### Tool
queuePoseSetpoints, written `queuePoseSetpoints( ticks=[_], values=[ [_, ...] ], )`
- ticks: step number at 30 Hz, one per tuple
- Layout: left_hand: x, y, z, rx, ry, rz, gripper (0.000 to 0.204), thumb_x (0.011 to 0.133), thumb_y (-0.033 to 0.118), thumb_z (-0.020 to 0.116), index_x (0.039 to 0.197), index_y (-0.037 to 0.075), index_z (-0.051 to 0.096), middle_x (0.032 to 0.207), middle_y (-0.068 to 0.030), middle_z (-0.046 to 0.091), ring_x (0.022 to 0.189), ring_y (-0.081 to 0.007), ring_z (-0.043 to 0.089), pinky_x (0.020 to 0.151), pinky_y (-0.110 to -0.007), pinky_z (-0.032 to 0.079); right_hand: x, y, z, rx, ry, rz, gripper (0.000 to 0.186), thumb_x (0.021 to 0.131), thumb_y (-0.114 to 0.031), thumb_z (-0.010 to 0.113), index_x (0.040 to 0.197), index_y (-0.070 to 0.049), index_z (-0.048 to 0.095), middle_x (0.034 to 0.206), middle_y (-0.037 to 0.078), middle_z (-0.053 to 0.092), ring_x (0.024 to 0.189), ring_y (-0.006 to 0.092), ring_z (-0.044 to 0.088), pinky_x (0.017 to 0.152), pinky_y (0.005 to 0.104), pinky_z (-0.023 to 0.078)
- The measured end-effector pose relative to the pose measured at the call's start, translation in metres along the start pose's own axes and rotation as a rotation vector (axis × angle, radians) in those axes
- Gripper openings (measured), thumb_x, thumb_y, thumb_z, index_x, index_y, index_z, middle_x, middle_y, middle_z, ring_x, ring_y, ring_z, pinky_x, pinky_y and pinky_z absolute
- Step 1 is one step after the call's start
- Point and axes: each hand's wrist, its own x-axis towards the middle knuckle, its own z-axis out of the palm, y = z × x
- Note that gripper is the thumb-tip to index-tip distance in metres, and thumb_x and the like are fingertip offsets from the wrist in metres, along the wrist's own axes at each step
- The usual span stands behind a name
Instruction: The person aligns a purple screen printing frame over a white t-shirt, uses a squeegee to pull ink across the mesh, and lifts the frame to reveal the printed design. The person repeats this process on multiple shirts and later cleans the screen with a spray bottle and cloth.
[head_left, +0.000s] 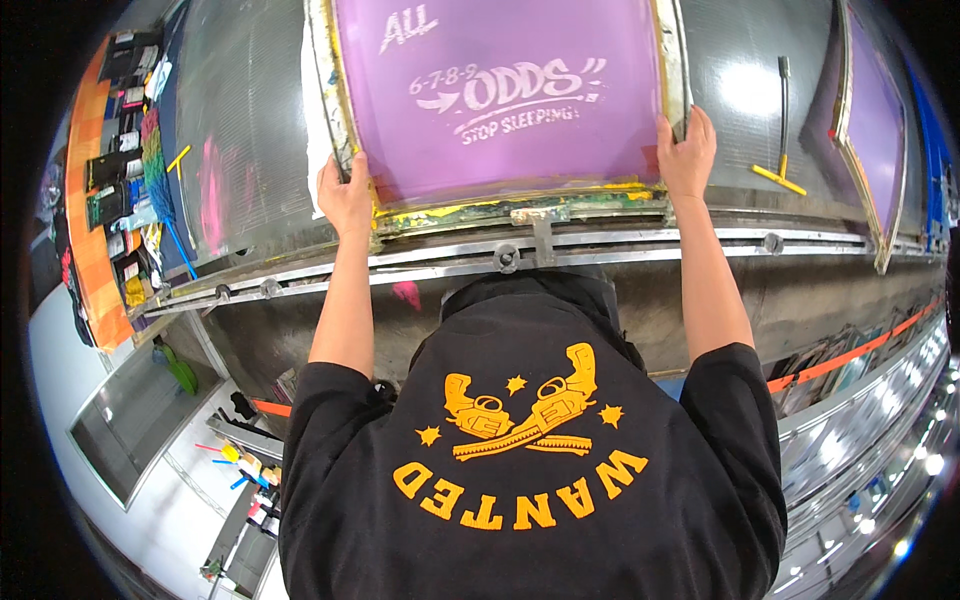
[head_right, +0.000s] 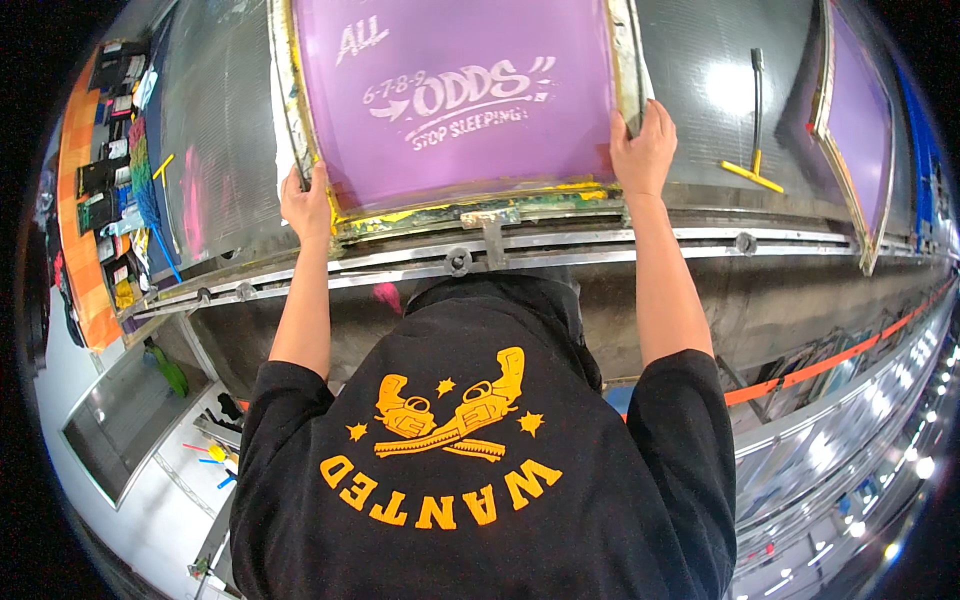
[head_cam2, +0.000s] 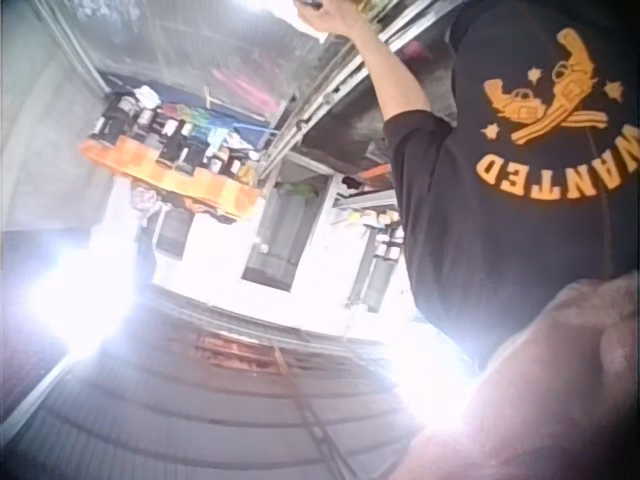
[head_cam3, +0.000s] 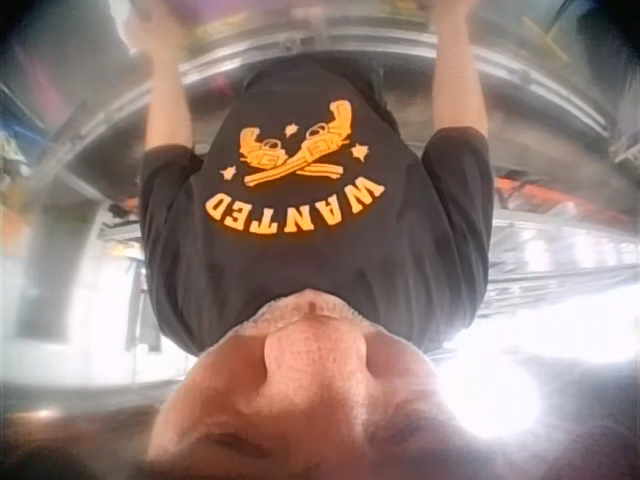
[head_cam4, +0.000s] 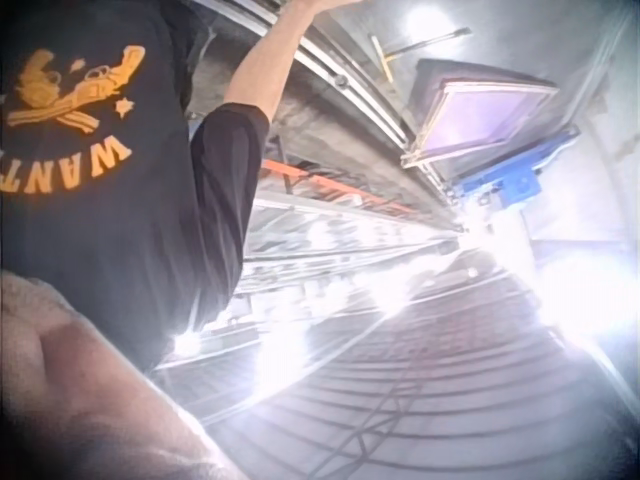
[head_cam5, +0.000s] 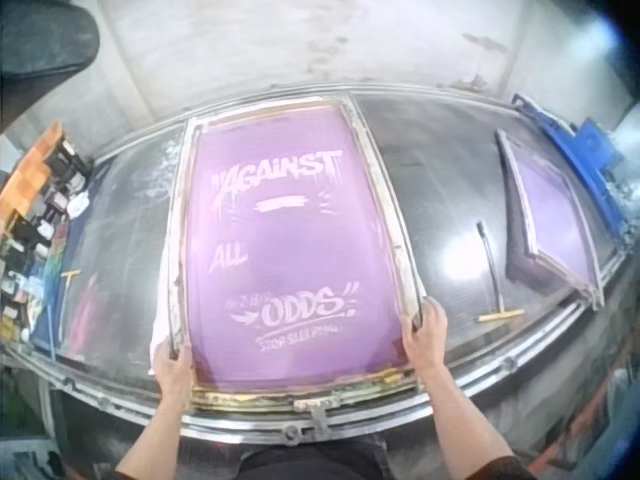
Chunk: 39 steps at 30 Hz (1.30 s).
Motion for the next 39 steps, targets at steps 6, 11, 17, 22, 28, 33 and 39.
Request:
queuePoseSetpoints(
  ticks=[6, 11, 17, 22, 28, 33, 39],
  values=[
    [0.001, -0.004, -0.012, 0.086, -0.106, 0.037, 0.070, 0.089, 0.045, 0.075, 0.128, -0.012, 0.063, 0.130, -0.0230, 0.061, 0.123, -0.0357, 0.057, 0.105, -0.042, 0.044, -0.013, -0.002, 0.002, 0.124, -0.036, 0.077, 0.051, 0.088, -0.022, 0.076, 0.123, 0.009, 0.058, 0.131, 0.027, 0.058, 0.119, 0.0445, 0.055, 0.104, 0.0497, 0.044],
    [-0.005, -0.023, -0.004, 0.363, -0.278, 0.039, 0.075, 0.094, 0.050, 0.068, 0.151, 0.005, 0.049, 0.151, -0.0289, 0.041, 0.139, -0.0470, 0.041, 0.115, -0.054, 0.034, -0.018, 0.007, 0.014, 0.013, -0.055, 0.025, 0.055, 0.089, -0.023, 0.074, 0.128, 0.011, 0.055, 0.137, 0.028, 0.055, 0.130, 0.0446, 0.050, 0.112, 0.0502, 0.040],
    [-0.043, -0.008, -0.012, 0.411, -0.238, 0.282, 0.068, 0.100, 0.045, 0.061, 0.153, 0.004, 0.045, 0.154, -0.0323, 0.039, 0.141, -0.0487, 0.039, 0.117, -0.053, 0.033, -0.018, 0.002, 0.017, 0.002, -0.079, 0.033, 0.056, 0.090, -0.023, 0.072, 0.129, 0.011, 0.052, 0.141, 0.030, 0.051, 0.135, 0.0458, 0.044, 0.115, 0.0512, 0.036],
    [-0.108, 0.084, -0.007, 0.062, -0.486, 0.546, 0.048, 0.102, 0.030, 0.062, 0.142, 0.003, 0.057, 0.144, -0.0227, 0.057, 0.135, -0.0382, 0.052, 0.114, -0.045, 0.039, -0.021, 0.006, 0.021, -0.033, -0.075, 0.041, 0.056, 0.091, -0.027, 0.070, 0.129, 0.010, 0.052, 0.142, 0.028, 0.051, 0.136, 0.0444, 0.045, 0.116, 0.0500, 0.036],
    [-0.148, 0.133, 0.005, -0.022, -0.756, 0.590, 0.044, 0.099, 0.025, 0.064, 0.137, 0.002, 0.060, 0.140, -0.0199, 0.060, 0.131, -0.0396, 0.054, 0.111, -0.047, 0.041, -0.020, 0.007, 0.024, 0.069, 0.038, 0.071, 0.053, 0.094, -0.031, 0.066, 0.126, 0.010, 0.056, 0.137, 0.028, 0.057, 0.132, 0.0437, 0.049, 0.114, 0.0502, 0.038],
    [-0.153, 0.156, 0.006, 0.194, -0.765, 0.637, 0.070, 0.087, 0.044, 0.077, 0.140, 0.003, 0.055, 0.139, -0.0201, 0.058, 0.130, -0.0402, 0.053, 0.110, -0.050, 0.041, -0.017, 0.011, 0.009, 0.440, 0.113, 0.268, 0.048, 0.094, -0.026, 0.067, 0.123, 0.012, 0.059, 0.127, 0.031, 0.061, 0.121, 0.0456, 0.056, 0.106, 0.0491, 0.044],
    [-0.181, 0.172, 0.007, 0.402, -0.712, 0.573, 0.086, 0.075, 0.047, 0.083, 0.144, 0.008, 0.051, 0.141, -0.0145, 0.050, 0.135, -0.0368, 0.045, 0.108, -0.055, 0.040, 0.001, 0.083, -0.067, 0.336, 0.159, 0.261, 0.044, 0.095, -0.026, 0.068, 0.128, 0.003, 0.062, 0.130, 0.024, 0.062, 0.127, 0.0393, 0.054, 0.109, 0.0490, 0.043]
  ],
)
